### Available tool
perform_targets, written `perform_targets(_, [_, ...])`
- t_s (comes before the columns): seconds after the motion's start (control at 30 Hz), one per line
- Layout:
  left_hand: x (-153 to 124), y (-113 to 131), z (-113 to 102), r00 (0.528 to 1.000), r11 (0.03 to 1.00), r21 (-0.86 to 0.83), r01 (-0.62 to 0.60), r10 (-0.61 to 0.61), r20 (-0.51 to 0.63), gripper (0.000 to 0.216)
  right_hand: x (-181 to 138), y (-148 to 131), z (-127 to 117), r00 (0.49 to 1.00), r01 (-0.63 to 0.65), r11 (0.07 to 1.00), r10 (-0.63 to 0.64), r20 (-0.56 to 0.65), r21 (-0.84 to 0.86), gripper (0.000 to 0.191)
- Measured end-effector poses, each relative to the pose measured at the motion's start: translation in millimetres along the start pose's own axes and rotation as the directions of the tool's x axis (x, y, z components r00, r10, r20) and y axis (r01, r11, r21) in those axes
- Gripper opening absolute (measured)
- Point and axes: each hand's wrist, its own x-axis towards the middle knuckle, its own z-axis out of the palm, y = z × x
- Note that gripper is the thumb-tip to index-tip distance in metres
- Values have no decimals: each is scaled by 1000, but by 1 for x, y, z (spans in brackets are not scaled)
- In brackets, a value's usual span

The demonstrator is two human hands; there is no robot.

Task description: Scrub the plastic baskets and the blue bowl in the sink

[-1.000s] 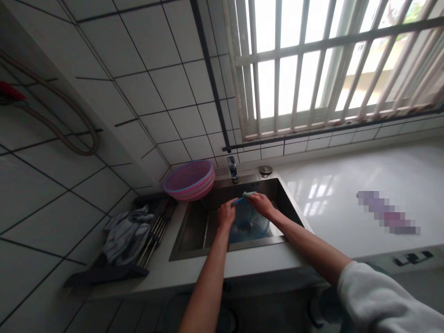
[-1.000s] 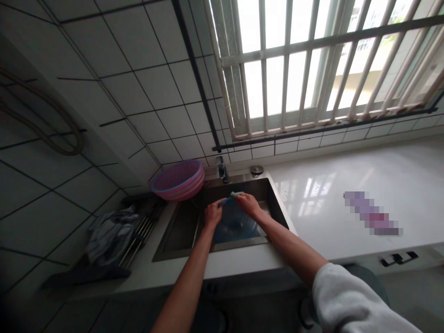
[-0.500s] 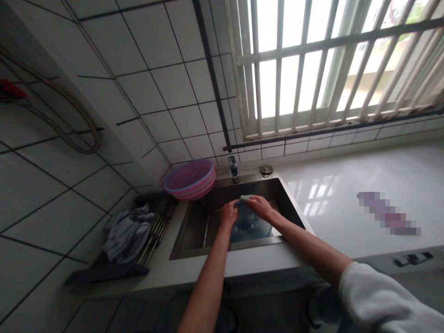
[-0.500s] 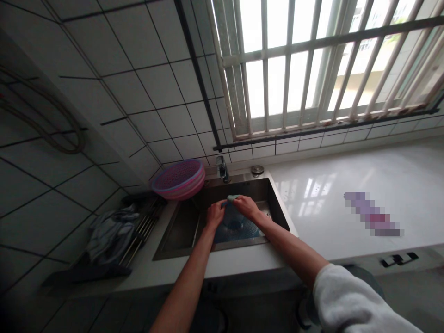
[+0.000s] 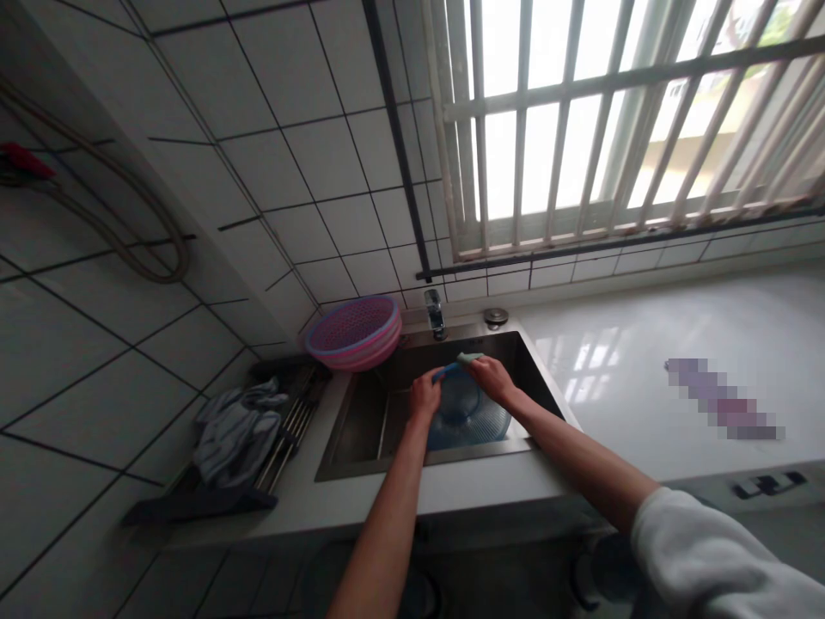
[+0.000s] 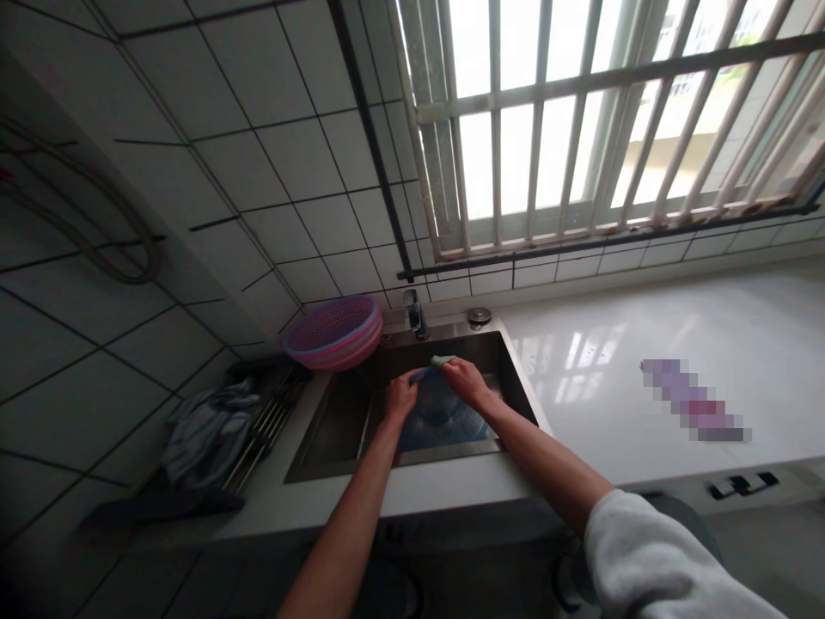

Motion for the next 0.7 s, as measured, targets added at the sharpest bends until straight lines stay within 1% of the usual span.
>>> perform_targets(0.07, [-2, 2, 0, 999, 999, 20, -34, 34, 31, 32, 1, -8, 3, 998, 56, 998, -57, 30, 30, 21])
perform_targets(0.13, [-2, 2, -2, 999, 999, 15, -32, 31, 28, 31, 3, -8, 3, 998, 52, 997, -53, 28, 56, 19])
perform_targets(0.17, [-1, 2, -4, 1000, 1000, -5, -9, 10, 6, 32, 3, -5, 2, 1000, 20, 998, -21, 7, 66, 18])
perform_targets(0.23, [2, -1, -8, 994, 994, -80, 69, -75, -73, 34, 4, 7, -3, 991, -106, 991, 111, -70, 78, 19])
perform_targets(0.3, [5, -4, -11, 972, 974, -173, 146, -174, -159, 36, 3, 22, -8, 951, -264, 960, 274, -140, 91, 20])
perform_targets(0.33, [7, -6, -12, 961, 964, -207, 168, -207, -186, 37, 3, 29, -10, 931, -322, 942, 333, -151, 95, 20])
perform_targets(0.37, [7, -7, -12, 955, 958, -224, 178, -223, -197, 37, 2, 35, -11, 915, -363, 927, 374, -153, 96, 20])
perform_targets(0.43, [7, -10, -12, 959, 963, -204, 177, -215, -183, 34, 1, 43, -14, 907, -387, 917, 397, -138, 91, 19])
perform_targets(0.5, [6, -11, -10, 974, 977, -162, 137, -163, -157, 34, 1, 42, -15, 919, -368, 926, 375, -119, 80, 17])
perform_targets(0.57, [4, -10, -7, 987, 988, -149, 50, -72, -146, 44, 2, 34, -13, 948, -300, 952, 305, -88, 67, 16])
perform_targets(0.63, [2, -6, -4, 991, 984, -162, -73, 52, -126, 57, 1, 19, -9, 982, -180, 982, 183, -42, 64, 16])
perform_targets(0.7, [1, -2, -1, 985, 970, -175, -170, 161, -65, 62, 1, 2, -3, 1000, -28, 996, 28, 9, 87, 19])
